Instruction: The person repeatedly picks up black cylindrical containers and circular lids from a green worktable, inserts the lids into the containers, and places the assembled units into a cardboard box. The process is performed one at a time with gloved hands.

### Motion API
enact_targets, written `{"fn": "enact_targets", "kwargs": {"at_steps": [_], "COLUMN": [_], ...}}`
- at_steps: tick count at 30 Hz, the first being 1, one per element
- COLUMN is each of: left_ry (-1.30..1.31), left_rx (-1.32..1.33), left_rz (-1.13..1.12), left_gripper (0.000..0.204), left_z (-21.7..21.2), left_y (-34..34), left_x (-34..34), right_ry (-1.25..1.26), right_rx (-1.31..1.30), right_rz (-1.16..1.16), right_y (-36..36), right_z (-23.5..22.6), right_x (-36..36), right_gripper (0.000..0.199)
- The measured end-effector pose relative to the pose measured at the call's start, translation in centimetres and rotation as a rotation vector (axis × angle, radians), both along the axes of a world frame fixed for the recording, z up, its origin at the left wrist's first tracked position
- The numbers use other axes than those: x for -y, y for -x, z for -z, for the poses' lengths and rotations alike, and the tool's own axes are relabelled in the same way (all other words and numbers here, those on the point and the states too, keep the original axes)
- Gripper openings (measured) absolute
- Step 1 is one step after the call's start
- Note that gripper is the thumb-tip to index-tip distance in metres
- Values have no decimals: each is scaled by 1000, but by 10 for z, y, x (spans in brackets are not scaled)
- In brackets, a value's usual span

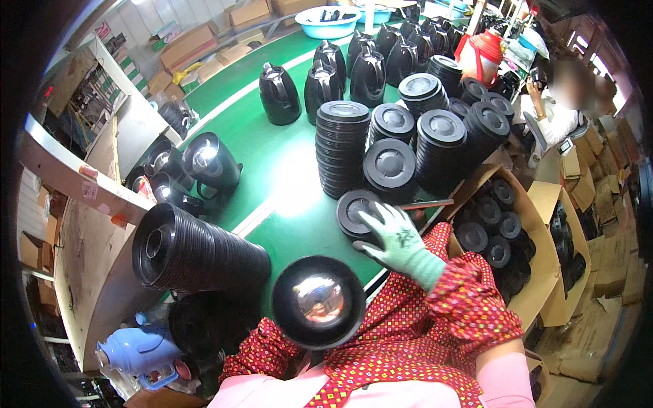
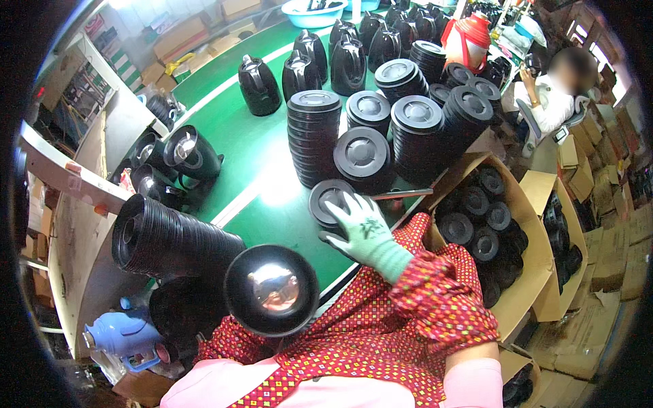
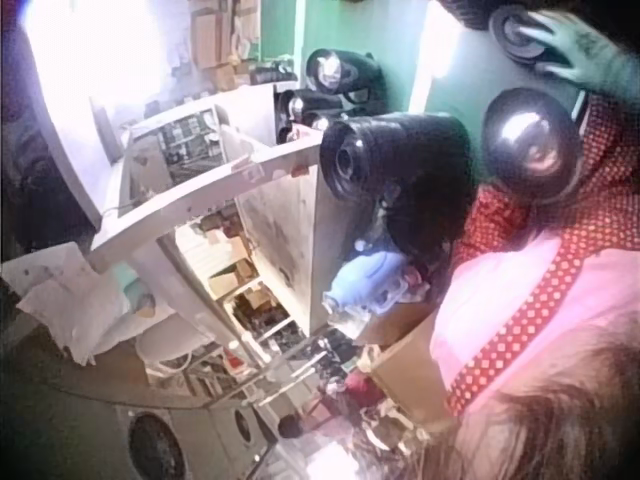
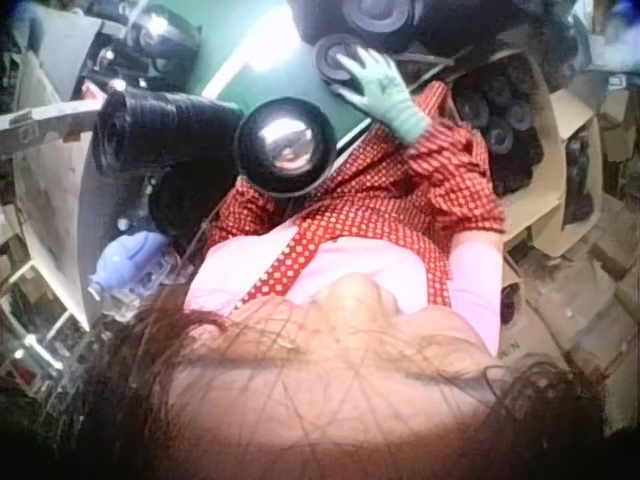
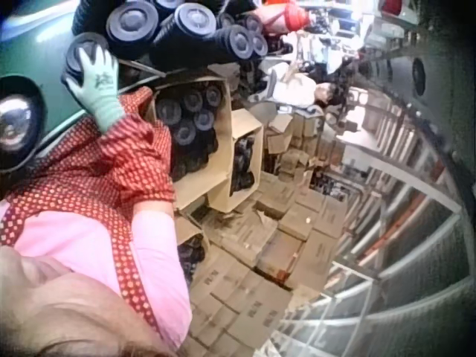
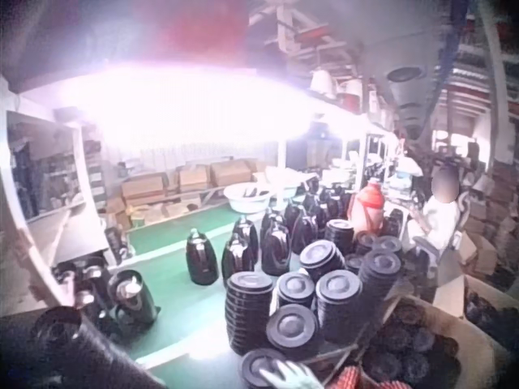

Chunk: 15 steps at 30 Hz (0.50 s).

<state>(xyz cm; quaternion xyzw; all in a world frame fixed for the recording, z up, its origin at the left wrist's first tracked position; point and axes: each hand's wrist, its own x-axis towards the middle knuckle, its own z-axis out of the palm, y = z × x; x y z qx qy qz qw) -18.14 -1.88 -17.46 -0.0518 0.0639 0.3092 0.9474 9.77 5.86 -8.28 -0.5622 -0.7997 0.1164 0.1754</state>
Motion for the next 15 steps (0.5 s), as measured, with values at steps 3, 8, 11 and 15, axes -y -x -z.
{"fn": "enact_targets", "kwargs": {"at_steps": [3, 8, 11, 15], "left_ry": [320, 501, 447, 363], "left_rx": [173, 161, 114, 53], "left_rz": [230, 243, 321, 277], "left_gripper": [65, 67, 64, 63], "left_z": [35, 13, 54, 36], "left_y": [55, 58, 78, 61], "left_x": [-34, -35, -49, -44], "right_ry": [39, 146, 131, -68], "right_rx": [188, 263, 231, 44], "right_rz": [-20, 112, 144, 144], "right_y": [17, 38, 41, 33], "right_z": [44, 73, 69, 62], "right_x": [-35, -60, -56, -38], "right_gripper": [83, 89, 88, 88]}}
